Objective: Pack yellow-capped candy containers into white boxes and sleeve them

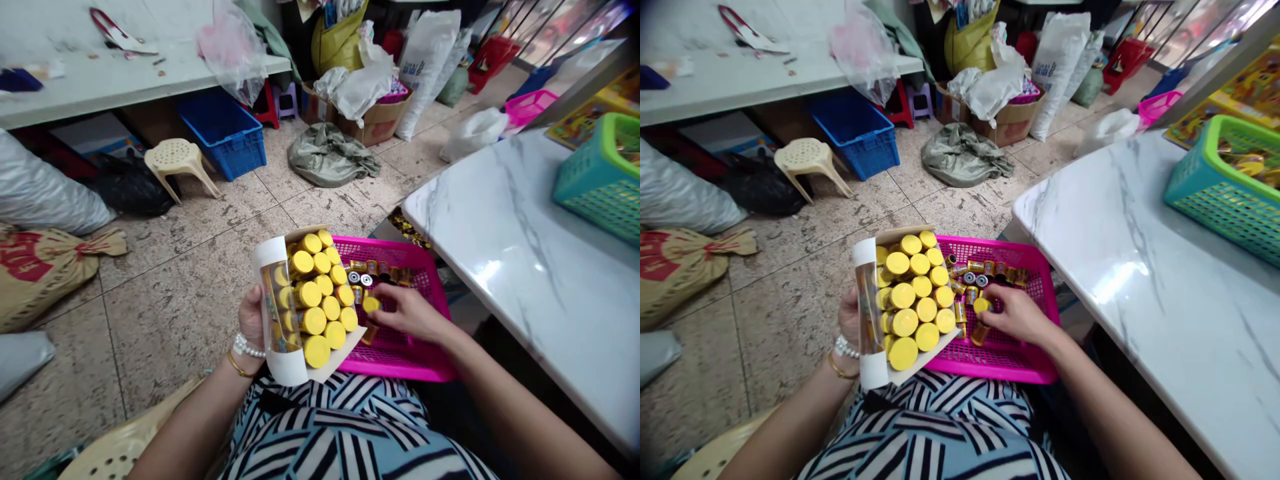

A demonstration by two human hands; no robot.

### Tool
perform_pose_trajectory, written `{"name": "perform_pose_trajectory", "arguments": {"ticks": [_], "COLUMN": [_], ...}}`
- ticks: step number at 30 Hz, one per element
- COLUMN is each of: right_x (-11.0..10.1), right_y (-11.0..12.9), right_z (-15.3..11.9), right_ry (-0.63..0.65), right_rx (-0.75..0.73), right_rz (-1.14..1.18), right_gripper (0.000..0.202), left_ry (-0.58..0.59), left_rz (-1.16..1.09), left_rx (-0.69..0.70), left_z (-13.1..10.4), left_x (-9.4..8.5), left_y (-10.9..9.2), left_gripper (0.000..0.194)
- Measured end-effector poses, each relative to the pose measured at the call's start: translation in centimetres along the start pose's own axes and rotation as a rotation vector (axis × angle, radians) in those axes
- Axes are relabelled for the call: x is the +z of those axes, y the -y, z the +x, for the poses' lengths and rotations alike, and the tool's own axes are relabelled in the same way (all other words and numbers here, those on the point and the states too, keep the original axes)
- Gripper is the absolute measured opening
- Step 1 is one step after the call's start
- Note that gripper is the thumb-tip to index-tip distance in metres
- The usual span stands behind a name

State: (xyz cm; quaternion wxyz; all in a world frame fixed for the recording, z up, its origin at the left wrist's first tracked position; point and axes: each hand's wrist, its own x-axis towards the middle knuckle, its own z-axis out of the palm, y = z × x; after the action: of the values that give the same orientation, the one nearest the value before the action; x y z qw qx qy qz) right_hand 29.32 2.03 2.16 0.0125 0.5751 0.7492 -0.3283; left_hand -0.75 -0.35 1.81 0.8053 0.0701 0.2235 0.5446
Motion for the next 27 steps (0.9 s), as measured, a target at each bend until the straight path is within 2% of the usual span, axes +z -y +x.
{"name": "perform_pose_trajectory", "arguments": {"ticks": [4, 7, 9, 13, 17, 19, 22, 24, 27], "right_x": [-2.2, -3.4, -4.3, -5.7, -4.9, -3.8, -2.7, -2.6, -3.2], "right_y": [-0.3, 1.1, 3.3, 9.3, 13.8, 14.7, 14.8, 14.6, 14.5], "right_z": [0.1, 0.3, 0.3, 0.2, 0.3, 0.6, 0.8, 0.8, 0.6], "right_ry": [-0.18, -0.255, -0.293, -0.452, -0.625, -0.697, -0.83, -0.882, -0.888], "right_rx": [0.063, 0.082, -0.017, -0.356, -0.614, -0.691, -0.774, -0.848, -0.944], "right_rz": [0.81, 1.095, 1.162, 1.163, 1.096, 1.035, 0.868, 0.687, 0.419], "right_gripper": [0.034, 0.04, 0.036, 0.025, 0.036, 0.04, 0.044, 0.046, 0.047], "left_ry": [0.018, 0.035, 0.058, 0.1, 0.189, 0.236, 0.252, 0.252, 0.235], "left_rz": [0.011, 0.023, 0.02, 0.017, 0.019, 0.023, 0.014, 0.006, -0.006], "left_rx": [-0.002, -0.014, -0.016, -0.03, -0.029, -0.02, 0.002, 0.01, 0.012], "left_z": [0.0, 0.0, 0.0, -0.2, -0.4, -0.6, -0.8, -0.9, -0.9], "left_x": [-0.4, -0.5, -0.4, -0.7, -1.5, -1.8, -1.7, -1.3, -1.0], "left_y": [0.0, 0.0, 0.1, 0.2, 0.3, 0.4, 0.6, 0.7, 0.7], "left_gripper": [0.043, 0.044, 0.041, 0.04, 0.043, 0.044, 0.045, 0.042, 0.038]}}
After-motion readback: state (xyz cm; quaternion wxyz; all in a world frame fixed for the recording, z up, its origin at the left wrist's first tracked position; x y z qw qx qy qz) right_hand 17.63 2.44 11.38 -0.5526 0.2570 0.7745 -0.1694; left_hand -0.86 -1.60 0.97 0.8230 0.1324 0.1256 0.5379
